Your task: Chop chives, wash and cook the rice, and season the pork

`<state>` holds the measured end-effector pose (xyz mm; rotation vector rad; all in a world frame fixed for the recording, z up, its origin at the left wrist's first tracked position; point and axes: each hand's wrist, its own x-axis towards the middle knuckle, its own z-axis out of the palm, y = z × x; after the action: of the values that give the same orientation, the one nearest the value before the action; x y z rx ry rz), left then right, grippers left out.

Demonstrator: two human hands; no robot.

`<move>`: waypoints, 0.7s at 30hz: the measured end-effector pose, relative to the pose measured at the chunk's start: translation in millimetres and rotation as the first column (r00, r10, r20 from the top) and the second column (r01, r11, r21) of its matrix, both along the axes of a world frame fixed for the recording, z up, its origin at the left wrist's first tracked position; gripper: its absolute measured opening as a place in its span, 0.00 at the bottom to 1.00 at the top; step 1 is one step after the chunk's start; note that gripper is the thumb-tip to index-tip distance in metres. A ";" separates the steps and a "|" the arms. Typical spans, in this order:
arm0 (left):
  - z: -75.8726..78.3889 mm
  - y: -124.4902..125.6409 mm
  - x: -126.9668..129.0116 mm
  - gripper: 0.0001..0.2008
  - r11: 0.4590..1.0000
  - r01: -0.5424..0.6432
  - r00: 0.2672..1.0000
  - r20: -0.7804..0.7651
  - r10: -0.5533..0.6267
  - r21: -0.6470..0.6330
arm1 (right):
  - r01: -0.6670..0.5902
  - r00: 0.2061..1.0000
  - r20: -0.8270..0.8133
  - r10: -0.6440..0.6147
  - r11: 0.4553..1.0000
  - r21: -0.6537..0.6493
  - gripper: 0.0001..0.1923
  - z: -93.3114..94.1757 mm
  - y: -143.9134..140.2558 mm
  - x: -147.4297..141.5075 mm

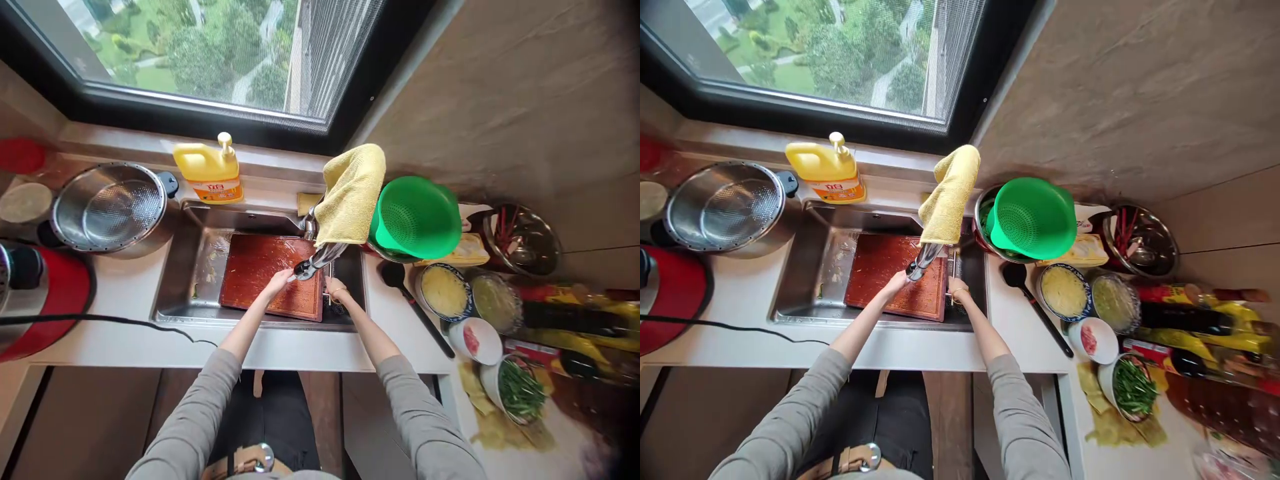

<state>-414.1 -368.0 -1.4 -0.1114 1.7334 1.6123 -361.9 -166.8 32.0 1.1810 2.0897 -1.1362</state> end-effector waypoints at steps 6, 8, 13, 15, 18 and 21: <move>34.1 12.5 1.2 0.12 0.999 0.033 0.991 -0.131 -0.029 0.027 | -0.103 0.994 0.034 0.103 0.995 0.012 0.12 36.8 -16.8 12.3; 35.3 3.6 1.3 0.11 0.993 0.085 0.976 -0.206 -0.065 0.087 | -0.080 0.997 0.007 0.081 0.994 -0.070 0.11 54.6 -23.4 26.8; 26.4 -12.1 10.3 0.08 0.970 0.214 0.952 -0.247 -0.182 0.112 | 0.155 0.979 -0.060 -0.195 0.902 -0.402 0.05 98.0 -49.1 77.2; 19.1 -19.4 14.1 0.09 0.971 0.220 0.955 -0.223 -0.194 0.097 | 0.229 0.946 -0.099 -0.307 0.855 -0.465 0.03 107.8 -63.5 99.2; 5.0 -39.5 16.3 0.13 0.978 0.201 0.966 -0.158 -0.207 -0.050 | 0.329 0.868 -0.166 -0.468 0.793 -0.512 0.09 109.0 -86.6 136.0; -7.9 -55.4 15.2 0.14 0.955 0.134 0.982 -0.090 -0.163 -0.265 | 0.438 0.760 -0.171 -0.627 0.688 -0.579 0.19 97.9 -112.7 176.8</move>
<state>-398.9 -423.4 -9.4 -0.0150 1.9830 1.3005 -185.1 -279.5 129.8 1.4341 1.4901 -2.1783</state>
